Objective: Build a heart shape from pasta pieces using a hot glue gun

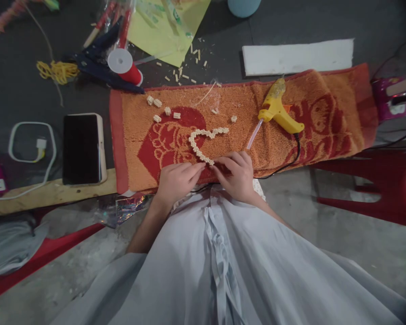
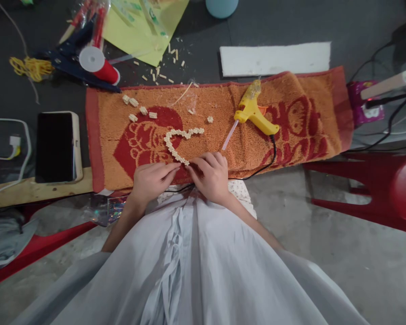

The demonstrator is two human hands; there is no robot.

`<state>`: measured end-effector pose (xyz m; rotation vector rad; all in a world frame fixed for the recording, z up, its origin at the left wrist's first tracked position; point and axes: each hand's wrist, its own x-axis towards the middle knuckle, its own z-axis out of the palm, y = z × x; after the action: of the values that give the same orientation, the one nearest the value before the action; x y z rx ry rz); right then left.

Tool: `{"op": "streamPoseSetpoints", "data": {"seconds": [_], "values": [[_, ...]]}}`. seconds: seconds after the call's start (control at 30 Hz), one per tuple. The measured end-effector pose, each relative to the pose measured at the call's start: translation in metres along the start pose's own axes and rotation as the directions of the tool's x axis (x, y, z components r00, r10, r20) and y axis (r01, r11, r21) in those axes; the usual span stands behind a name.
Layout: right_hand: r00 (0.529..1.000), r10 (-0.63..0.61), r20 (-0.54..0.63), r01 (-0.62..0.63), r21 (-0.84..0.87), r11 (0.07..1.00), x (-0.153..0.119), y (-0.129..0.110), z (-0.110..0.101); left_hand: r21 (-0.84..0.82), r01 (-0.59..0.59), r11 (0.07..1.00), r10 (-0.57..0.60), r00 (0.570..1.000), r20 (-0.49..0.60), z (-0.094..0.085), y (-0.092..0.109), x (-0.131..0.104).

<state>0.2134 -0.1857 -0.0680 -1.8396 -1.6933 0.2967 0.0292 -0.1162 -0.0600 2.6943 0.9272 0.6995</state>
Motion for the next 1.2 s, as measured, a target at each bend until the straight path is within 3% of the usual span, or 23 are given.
{"op": "streamPoseSetpoints", "data": {"seconds": [1.2], "values": [[1.0,-0.021,-0.022,0.021,0.001,1.0,-0.0023,0.0027,0.0019,-0.011,0.017,1.0,-0.017,0.999,0.029,0.0001,0.0006,-0.0011]]}}
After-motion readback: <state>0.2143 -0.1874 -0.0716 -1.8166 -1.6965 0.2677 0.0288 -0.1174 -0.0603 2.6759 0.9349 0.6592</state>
